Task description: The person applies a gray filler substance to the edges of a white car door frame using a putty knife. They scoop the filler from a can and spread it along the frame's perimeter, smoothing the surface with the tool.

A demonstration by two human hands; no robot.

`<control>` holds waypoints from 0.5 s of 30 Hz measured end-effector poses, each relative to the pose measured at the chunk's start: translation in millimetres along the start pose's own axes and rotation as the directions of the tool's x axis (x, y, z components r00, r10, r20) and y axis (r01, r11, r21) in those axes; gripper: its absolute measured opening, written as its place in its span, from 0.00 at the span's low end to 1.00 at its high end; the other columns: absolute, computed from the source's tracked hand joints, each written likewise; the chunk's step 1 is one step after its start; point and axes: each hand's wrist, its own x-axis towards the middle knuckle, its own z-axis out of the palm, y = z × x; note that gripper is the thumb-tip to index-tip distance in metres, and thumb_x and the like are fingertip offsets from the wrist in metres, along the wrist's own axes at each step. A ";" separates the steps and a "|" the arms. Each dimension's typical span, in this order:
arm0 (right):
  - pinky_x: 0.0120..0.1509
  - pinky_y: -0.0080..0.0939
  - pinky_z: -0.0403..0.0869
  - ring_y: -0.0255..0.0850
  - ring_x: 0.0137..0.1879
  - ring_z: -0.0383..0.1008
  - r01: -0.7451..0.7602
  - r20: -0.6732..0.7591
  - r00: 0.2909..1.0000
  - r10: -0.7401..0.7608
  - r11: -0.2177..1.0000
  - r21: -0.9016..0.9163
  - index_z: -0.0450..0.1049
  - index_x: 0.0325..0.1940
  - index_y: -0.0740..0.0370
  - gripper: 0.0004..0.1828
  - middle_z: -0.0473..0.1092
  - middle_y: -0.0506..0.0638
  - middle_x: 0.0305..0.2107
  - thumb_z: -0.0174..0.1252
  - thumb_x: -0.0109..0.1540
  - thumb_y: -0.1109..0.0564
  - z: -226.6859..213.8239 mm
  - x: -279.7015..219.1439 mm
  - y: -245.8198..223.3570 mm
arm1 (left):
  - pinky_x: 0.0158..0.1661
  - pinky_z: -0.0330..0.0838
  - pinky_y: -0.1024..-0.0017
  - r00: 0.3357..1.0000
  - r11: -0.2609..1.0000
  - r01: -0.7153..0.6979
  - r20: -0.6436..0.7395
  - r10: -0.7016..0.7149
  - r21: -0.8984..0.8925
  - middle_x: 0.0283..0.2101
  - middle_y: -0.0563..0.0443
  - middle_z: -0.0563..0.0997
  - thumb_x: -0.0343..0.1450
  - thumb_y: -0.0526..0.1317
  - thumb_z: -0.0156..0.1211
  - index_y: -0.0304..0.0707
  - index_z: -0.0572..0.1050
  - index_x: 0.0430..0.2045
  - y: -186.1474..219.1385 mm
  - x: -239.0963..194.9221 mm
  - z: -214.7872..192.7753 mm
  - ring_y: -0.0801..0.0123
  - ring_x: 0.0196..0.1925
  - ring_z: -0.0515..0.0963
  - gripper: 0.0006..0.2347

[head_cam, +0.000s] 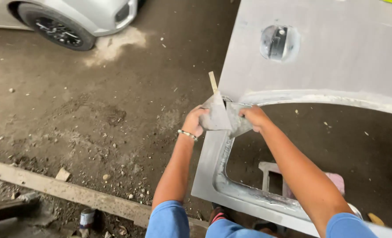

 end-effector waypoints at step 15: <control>0.55 0.57 0.73 0.49 0.47 0.75 -0.227 0.081 0.974 0.213 0.932 0.282 0.70 0.54 0.69 0.23 0.72 0.58 0.45 0.62 0.57 0.59 -25.4 -111.1 -8.5 | 0.54 0.75 0.53 0.947 0.929 -0.051 -0.314 -0.073 -0.367 0.46 0.46 0.82 0.70 0.38 0.57 0.34 0.75 0.45 7.7 -120.9 -0.9 0.55 0.49 0.82 0.12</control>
